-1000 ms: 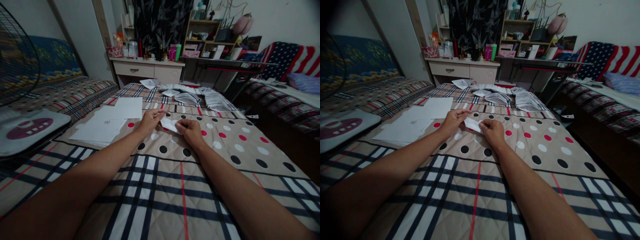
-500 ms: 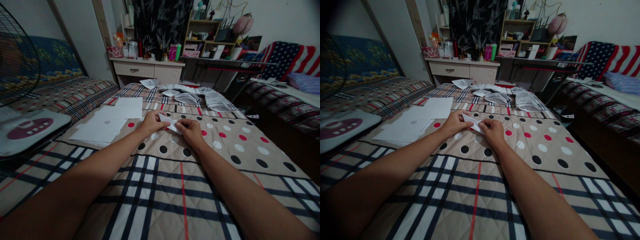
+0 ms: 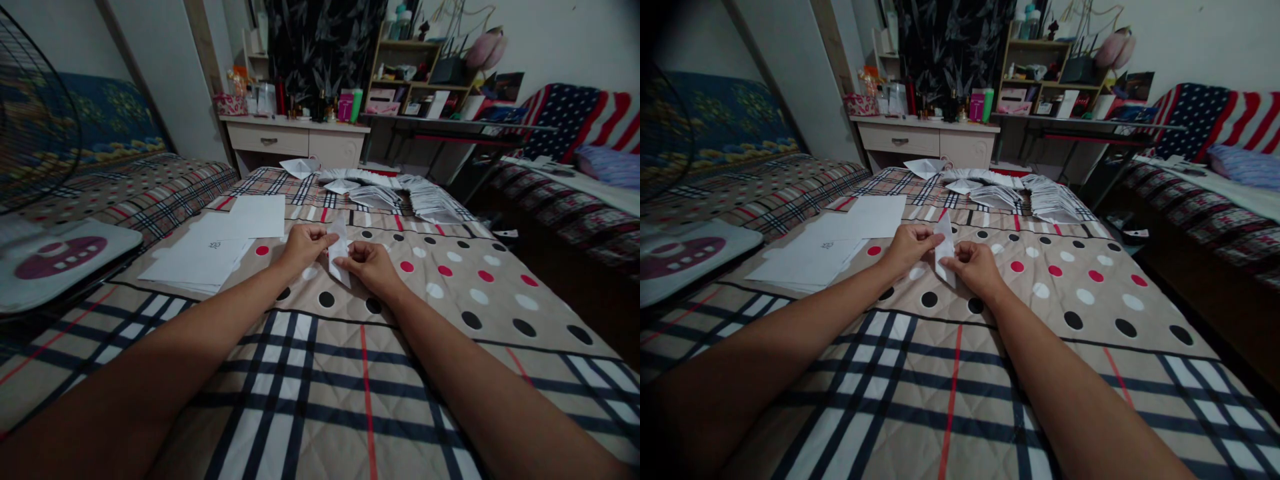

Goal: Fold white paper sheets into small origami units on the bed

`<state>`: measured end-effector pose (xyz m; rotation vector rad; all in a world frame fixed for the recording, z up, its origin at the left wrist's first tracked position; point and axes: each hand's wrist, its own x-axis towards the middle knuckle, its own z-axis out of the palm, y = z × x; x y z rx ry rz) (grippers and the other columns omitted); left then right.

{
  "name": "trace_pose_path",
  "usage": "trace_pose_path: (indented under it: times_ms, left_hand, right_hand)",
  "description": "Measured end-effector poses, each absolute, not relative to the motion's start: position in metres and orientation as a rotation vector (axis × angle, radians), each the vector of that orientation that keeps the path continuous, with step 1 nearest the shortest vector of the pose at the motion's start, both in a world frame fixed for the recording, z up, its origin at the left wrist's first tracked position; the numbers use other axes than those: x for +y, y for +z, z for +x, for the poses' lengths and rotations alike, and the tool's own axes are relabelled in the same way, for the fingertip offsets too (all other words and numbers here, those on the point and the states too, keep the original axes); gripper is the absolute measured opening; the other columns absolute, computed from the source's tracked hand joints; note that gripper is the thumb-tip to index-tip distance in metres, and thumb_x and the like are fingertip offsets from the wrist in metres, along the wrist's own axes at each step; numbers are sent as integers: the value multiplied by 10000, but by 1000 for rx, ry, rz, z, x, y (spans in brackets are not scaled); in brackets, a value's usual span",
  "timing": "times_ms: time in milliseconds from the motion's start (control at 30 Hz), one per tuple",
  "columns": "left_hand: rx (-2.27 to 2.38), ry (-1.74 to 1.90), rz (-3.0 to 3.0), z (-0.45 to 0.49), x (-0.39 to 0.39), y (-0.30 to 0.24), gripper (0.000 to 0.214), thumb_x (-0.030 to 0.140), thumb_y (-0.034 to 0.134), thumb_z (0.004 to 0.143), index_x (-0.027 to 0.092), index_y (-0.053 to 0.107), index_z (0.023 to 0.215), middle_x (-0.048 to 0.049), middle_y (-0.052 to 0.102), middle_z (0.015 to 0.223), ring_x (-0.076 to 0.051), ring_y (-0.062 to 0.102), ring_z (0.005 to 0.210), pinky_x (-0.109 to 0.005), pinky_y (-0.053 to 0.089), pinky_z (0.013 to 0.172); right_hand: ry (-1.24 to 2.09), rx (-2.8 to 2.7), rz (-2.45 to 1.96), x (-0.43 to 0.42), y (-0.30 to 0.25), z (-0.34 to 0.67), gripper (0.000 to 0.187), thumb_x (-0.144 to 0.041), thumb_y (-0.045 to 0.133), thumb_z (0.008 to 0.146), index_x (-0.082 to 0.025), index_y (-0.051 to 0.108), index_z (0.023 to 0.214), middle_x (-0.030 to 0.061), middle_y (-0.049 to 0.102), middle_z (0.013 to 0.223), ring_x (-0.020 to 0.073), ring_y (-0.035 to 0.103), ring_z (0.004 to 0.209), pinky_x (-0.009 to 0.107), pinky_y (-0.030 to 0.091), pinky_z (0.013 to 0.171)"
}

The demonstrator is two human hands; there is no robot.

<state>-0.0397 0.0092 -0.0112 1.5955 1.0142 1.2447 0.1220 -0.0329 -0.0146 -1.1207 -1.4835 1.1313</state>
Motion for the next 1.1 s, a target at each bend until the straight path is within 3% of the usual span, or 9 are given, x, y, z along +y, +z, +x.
trace_pose_path:
  times_ms: [133, 333, 533, 700, 900, 1100]
  left_hand:
    - [1014, 1103, 1831, -40, 9, -12, 321, 395, 661, 735, 135, 592, 560, 26, 473, 511, -85, 396, 501, -225, 263, 480]
    - [952, 948, 1989, -35, 3, -15, 354, 425, 572, 814, 150, 559, 591, 30, 424, 546, -96, 378, 536, -240, 249, 508]
    - [994, 905, 2011, -30, -1, -10, 328, 374, 545, 832, 162, 509, 585, 36, 408, 546, -98, 361, 532, -250, 244, 515]
    - [979, 893, 1951, -25, -4, -9, 242, 337, 543, 830, 149, 571, 679, 25, 508, 603, -111, 458, 580, -232, 319, 555]
    - [983, 795, 1918, -28, -6, -6, 358, 430, 544, 853, 155, 570, 623, 34, 485, 501, -103, 431, 489, -231, 291, 502]
    - [1051, 879, 1899, -29, -5, -10, 435, 484, 558, 857, 156, 572, 571, 45, 442, 447, -82, 372, 448, -226, 253, 477]
  right_hand:
    - [1013, -1485, -1095, -31, -16, 122, 363, -526, 708, 719, -219, 516, 692, -44, 509, 565, 106, 440, 487, 238, 332, 454]
    - [845, -1405, -1140, -32, -16, 127, 341, -466, 651, 800, -227, 474, 633, -49, 476, 494, 97, 410, 399, 238, 286, 397]
    - [743, -1296, -1129, -35, -11, 127, 352, -413, 668, 794, -232, 454, 581, -34, 516, 477, 115, 469, 372, 247, 326, 376]
    - [703, -1198, -1089, -31, -14, 130, 342, -396, 684, 795, -216, 501, 568, -35, 526, 461, 106, 452, 362, 242, 317, 371]
    - [717, -1023, -1028, -26, -15, 134, 324, -314, 712, 753, -201, 504, 532, -57, 502, 420, 83, 420, 322, 221, 288, 345]
    - [802, -1014, -1014, -23, -17, 135, 316, -362, 720, 754, -204, 509, 582, -56, 518, 433, 87, 432, 333, 221, 287, 359]
